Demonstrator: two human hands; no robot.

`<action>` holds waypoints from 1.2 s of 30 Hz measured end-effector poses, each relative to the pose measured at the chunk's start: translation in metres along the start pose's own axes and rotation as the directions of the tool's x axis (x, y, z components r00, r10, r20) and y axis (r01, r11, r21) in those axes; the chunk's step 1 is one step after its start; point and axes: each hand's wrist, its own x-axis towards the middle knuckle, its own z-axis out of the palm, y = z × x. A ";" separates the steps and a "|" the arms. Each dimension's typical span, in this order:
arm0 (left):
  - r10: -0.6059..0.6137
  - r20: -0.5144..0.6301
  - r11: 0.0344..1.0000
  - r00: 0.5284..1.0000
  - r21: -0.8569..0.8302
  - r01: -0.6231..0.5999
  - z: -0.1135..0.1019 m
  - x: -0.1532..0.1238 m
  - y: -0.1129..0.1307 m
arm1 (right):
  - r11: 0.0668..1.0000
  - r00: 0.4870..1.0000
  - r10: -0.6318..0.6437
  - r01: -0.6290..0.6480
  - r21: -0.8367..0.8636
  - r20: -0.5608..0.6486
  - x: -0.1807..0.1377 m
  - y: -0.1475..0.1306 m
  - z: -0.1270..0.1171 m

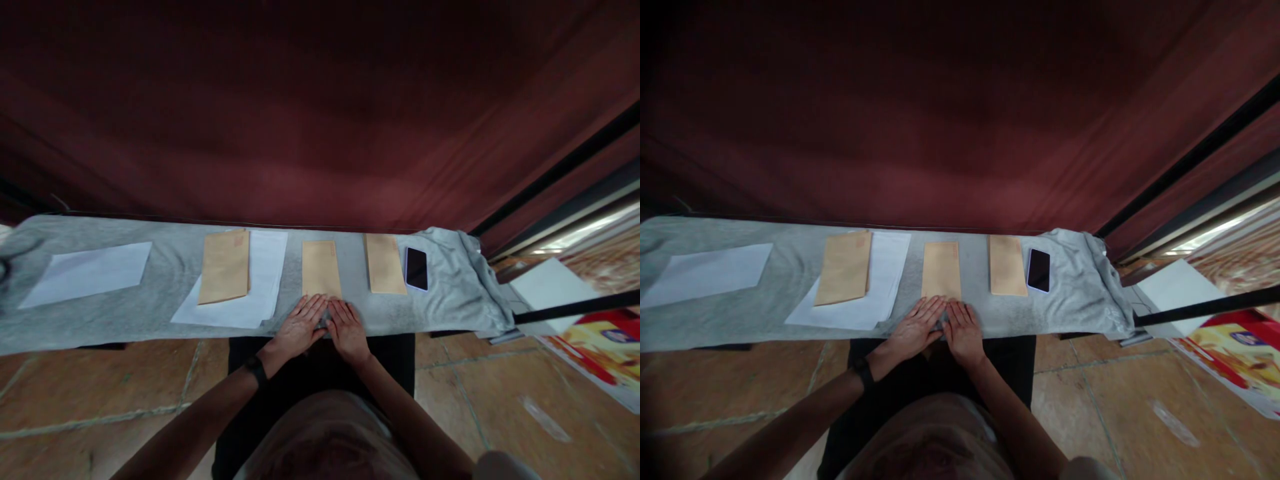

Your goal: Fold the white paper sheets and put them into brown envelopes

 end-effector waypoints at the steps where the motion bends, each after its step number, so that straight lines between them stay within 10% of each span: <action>1: -0.002 -0.001 1.000 1.000 0.008 0.002 -0.001 -0.001 0.000 | 1.000 1.000 0.005 -0.005 -0.007 -0.003 -0.001 0.002 -0.001; 17: -0.137 -0.100 0.990 0.986 0.003 0.138 0.003 -0.026 -0.010 | 0.994 0.994 0.102 -0.100 0.038 -0.046 -0.009 0.012 -0.015; 28: -0.163 0.066 0.978 0.984 0.144 0.153 -0.020 0.016 -0.012 | 0.978 0.979 0.199 -0.196 0.076 -0.043 0.012 0.010 -0.015; 36: -0.149 -0.026 0.988 0.988 0.047 0.150 -0.019 0.025 -0.024 | 0.907 0.927 0.354 -0.309 0.285 -0.124 0.018 0.009 -0.004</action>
